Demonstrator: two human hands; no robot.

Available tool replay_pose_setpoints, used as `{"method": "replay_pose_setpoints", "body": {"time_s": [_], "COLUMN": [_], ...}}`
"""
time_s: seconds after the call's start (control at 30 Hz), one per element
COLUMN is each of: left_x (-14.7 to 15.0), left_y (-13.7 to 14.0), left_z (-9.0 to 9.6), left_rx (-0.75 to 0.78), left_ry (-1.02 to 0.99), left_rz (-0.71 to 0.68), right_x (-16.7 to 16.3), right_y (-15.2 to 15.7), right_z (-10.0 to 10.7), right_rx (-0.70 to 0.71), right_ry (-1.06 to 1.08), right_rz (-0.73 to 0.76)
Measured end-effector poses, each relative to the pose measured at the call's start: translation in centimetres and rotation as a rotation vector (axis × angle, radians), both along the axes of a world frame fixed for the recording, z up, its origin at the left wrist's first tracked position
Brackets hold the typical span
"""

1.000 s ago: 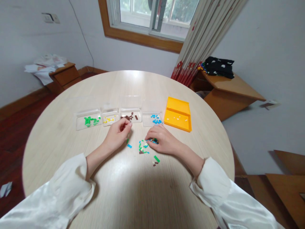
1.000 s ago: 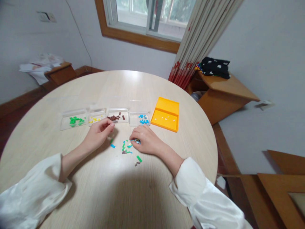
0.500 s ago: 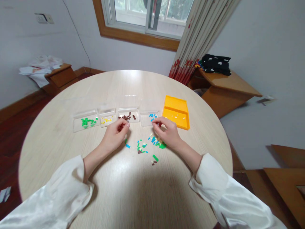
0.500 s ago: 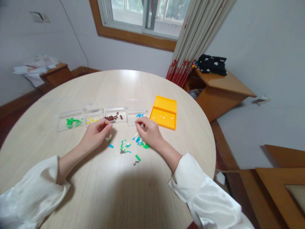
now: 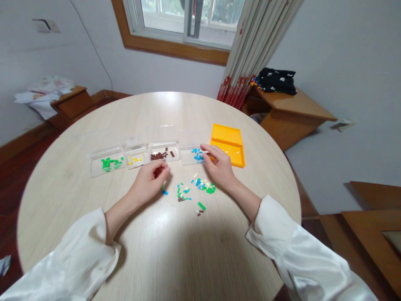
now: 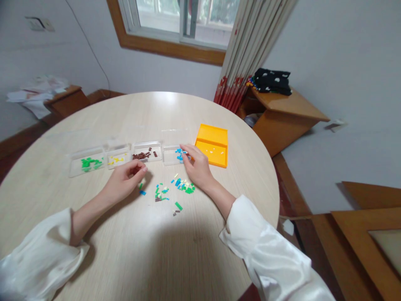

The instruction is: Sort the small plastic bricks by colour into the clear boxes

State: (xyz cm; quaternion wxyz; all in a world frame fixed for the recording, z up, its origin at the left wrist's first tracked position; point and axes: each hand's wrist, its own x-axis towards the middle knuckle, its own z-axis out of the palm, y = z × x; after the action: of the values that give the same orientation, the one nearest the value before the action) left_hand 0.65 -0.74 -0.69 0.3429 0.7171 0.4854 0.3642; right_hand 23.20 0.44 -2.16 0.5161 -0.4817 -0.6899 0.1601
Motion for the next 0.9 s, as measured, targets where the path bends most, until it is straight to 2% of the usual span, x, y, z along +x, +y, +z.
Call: {"method": "replay_pose_setpoints", "body": {"time_s": [0.1,0.23,0.33,0.57,0.77,0.9], "left_x": [0.0,-0.2,-0.4,-0.4,-0.4,-0.6], "left_y": [-0.1,-0.1,-0.1,0.0,0.1,0.2], "left_z": [0.2,-0.3,-0.9,-1.0,-1.1,-1.4], "left_rx": [0.059,0.144,0.203,0.221,0.250,0.276], "left_ry": [0.087,0.204,0.253,0.289,0.315,0.304], "left_rz": [-0.120,-0.317,-0.385,-0.407,-0.418,-0.419], "right_x": [0.4,1.5,2.1,1.9,1.7,1.4], "right_y": [-0.2,-0.5,-0.7,-0.9,-0.7,-0.6], "right_z": [0.6,1.8,2.3,2.2,2.0,1.8], "right_rx": [-0.029,-0.167,-0.254,-0.251,-0.272,-0.289], "right_ry": [-0.123,-0.336,-0.444,-0.568,-0.481,-0.374], "right_rz": [0.140,0.484,0.583,0.607,0.627,0.511]}}
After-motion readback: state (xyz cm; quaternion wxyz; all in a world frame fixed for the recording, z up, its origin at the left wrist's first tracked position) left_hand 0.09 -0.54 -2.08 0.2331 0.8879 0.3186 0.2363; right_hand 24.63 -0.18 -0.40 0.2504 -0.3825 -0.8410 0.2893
